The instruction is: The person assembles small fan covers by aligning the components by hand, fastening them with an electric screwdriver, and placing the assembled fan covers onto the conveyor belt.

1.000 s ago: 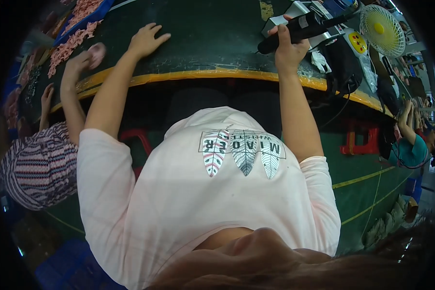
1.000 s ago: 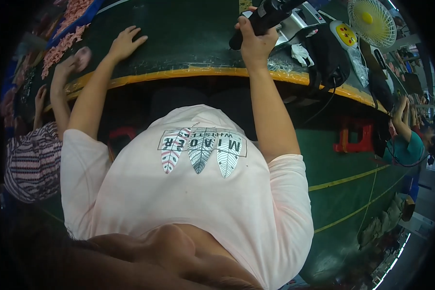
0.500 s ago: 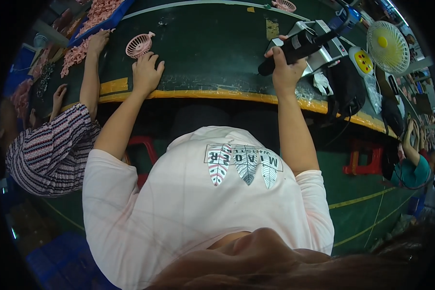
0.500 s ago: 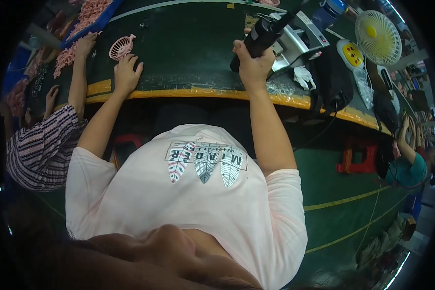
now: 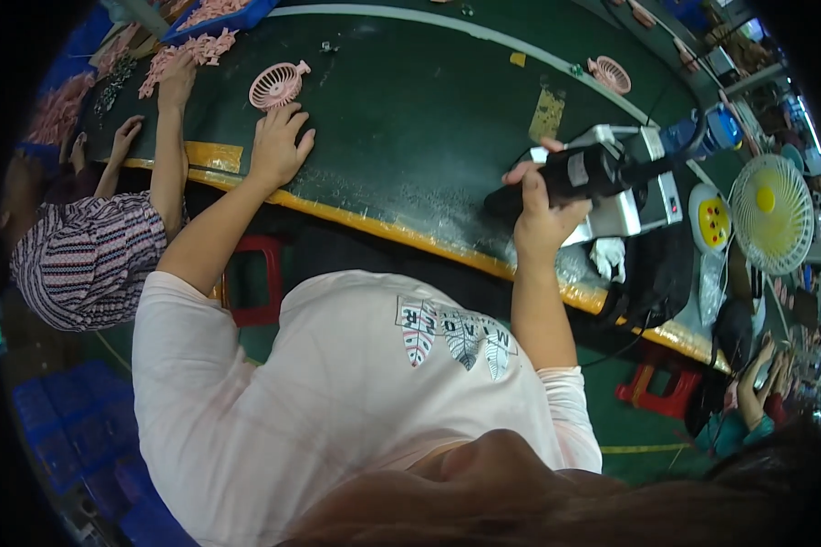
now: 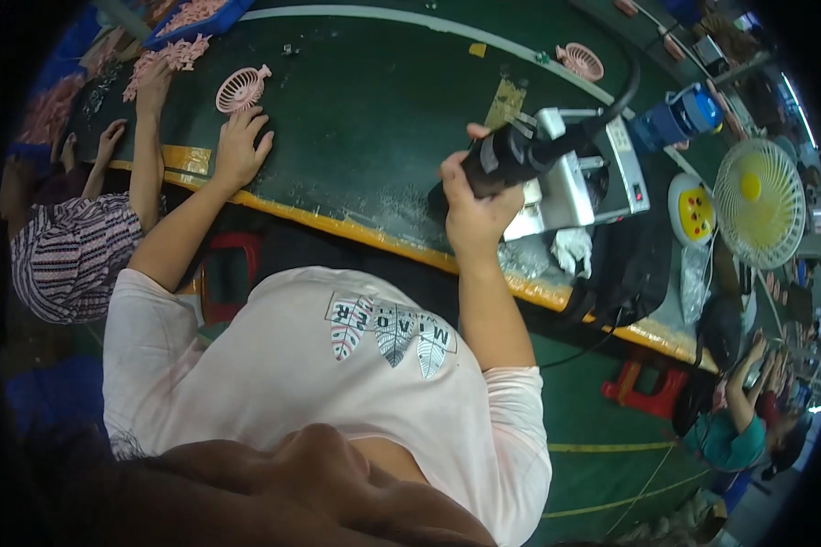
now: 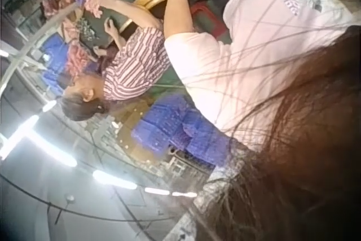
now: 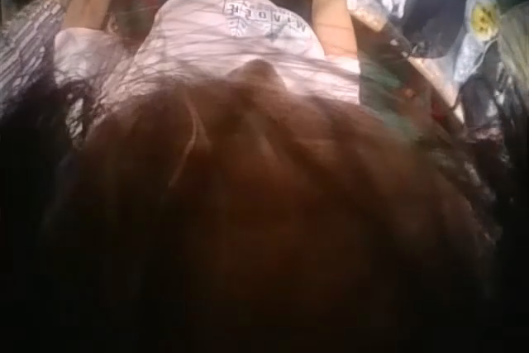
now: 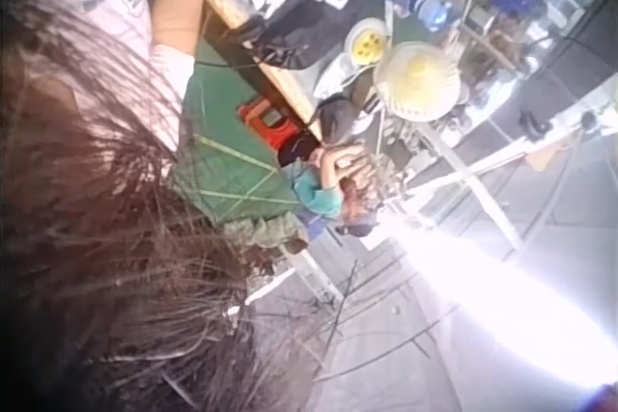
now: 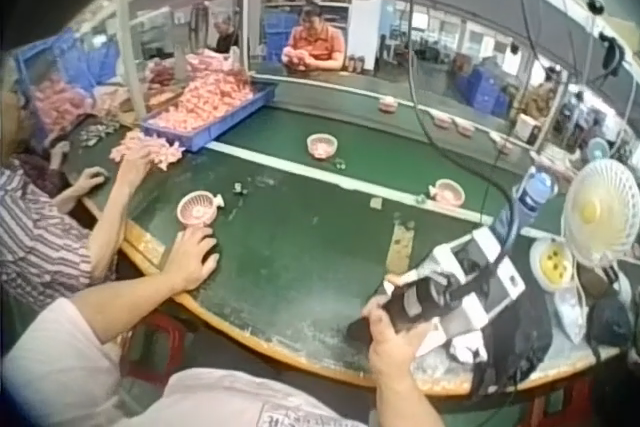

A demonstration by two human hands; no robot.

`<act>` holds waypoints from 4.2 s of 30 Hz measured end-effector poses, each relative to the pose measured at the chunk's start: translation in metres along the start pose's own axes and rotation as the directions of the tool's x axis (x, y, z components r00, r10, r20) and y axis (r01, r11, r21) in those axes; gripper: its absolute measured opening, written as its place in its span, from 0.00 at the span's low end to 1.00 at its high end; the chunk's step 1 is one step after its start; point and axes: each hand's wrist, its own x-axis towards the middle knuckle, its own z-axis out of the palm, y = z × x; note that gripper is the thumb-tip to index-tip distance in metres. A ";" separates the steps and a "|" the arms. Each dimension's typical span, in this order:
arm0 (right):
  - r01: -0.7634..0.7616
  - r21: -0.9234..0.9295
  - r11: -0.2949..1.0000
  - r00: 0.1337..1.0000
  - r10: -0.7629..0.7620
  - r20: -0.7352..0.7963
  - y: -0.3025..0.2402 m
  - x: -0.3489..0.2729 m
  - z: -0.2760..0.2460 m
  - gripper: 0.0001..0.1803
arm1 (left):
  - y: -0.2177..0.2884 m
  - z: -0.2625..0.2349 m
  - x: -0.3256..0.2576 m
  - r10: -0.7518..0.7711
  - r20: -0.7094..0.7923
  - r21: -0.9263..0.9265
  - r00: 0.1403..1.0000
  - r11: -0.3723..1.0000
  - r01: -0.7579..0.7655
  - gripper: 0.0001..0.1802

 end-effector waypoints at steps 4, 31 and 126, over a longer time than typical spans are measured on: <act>-0.138 0.191 0.972 0.990 0.144 -0.015 -0.005 -0.004 0.005 0.23 | -0.001 -0.004 0.000 0.023 -0.014 -0.043 1.000 0.999 -0.023 0.15; -0.013 -0.215 0.977 1.000 0.012 -0.007 0.004 -0.023 0.021 0.35 | -0.011 -0.002 0.014 -0.282 -0.003 0.085 0.959 0.956 0.281 0.21; -0.179 0.078 0.981 0.961 0.157 0.227 0.010 0.015 0.033 0.35 | 0.175 0.021 -0.007 0.526 -0.296 -0.658 0.797 0.493 -0.569 0.11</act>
